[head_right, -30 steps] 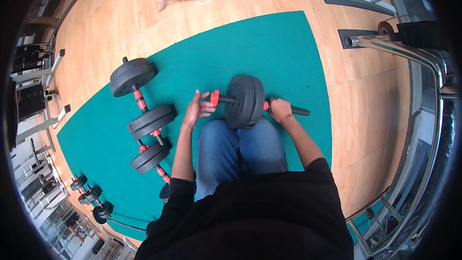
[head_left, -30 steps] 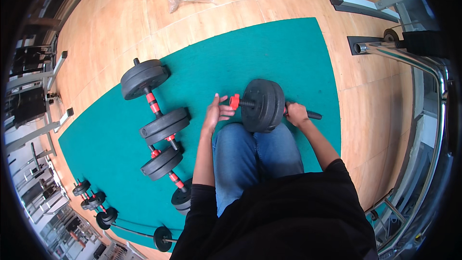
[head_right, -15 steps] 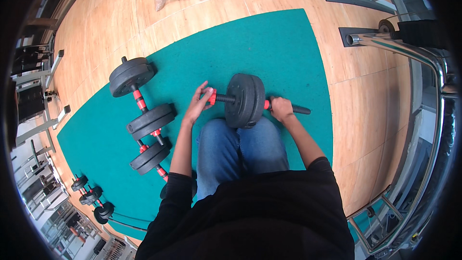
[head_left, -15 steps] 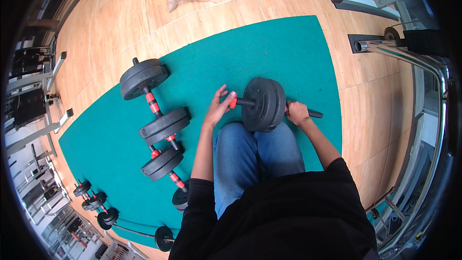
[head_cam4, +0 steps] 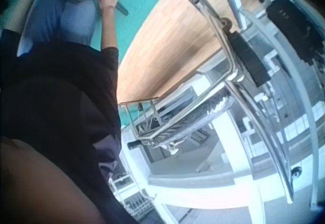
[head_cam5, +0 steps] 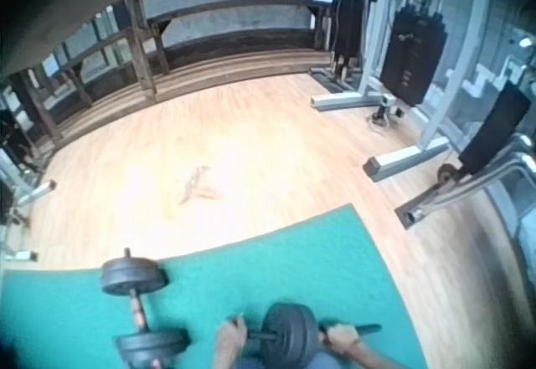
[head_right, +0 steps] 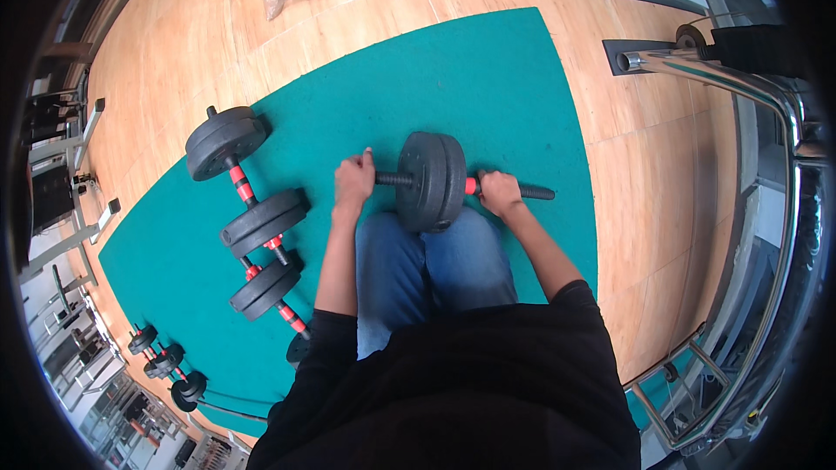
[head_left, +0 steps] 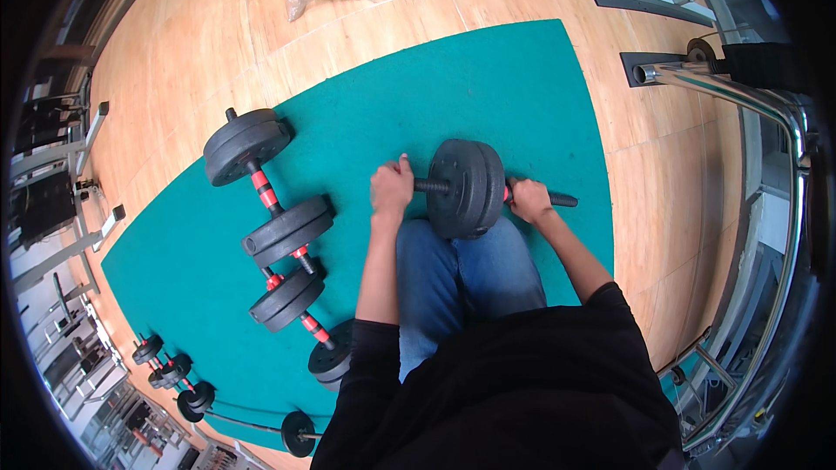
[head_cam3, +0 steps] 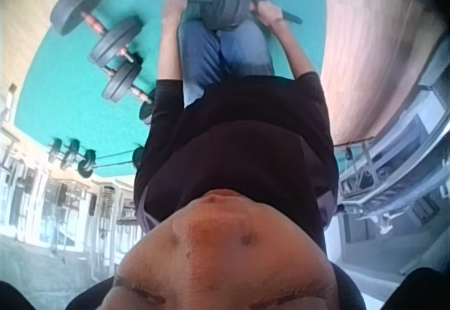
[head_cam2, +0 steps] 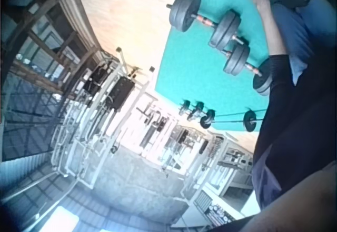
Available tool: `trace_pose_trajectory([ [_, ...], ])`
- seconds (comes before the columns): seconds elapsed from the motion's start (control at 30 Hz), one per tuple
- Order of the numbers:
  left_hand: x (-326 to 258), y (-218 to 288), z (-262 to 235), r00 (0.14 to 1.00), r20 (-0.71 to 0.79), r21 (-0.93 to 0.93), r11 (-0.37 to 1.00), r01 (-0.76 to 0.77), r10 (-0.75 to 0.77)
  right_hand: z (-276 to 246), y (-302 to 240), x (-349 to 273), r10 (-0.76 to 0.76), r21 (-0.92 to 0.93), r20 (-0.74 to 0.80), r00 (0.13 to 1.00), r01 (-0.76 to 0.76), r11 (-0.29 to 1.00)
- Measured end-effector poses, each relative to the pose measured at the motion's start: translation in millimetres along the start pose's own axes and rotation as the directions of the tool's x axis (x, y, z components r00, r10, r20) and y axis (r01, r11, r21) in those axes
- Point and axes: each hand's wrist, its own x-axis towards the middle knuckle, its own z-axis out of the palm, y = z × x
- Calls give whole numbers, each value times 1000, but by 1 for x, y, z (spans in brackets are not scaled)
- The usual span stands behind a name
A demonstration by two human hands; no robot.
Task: The person disassembles a dumbbell by removing the weight plates and collars, wipes the plates and bar with a cloth, then reassembles the dumbbell by sliding the plates back onto the bar and securing them with the collars.
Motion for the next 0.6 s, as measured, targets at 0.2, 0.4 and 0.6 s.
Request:
trace_pose_trajectory([
  [0.2, 29, -37, -49, 903, 424, -468, 835, 290, -76, 1, 2, 1, 25, 38, 28, 999, -26, 999],
  [0.4, -11, -31, -36, 991, 90, -546, 837, -29, 94, -29, -5, -4, -64, 375, 49, 997, 41, 926],
  [0.6, -94, 13, -41, 965, 11, -292, 924, -249, 264, -45, -34, -19, 29, 286, 78, 997, -50, 957],
])
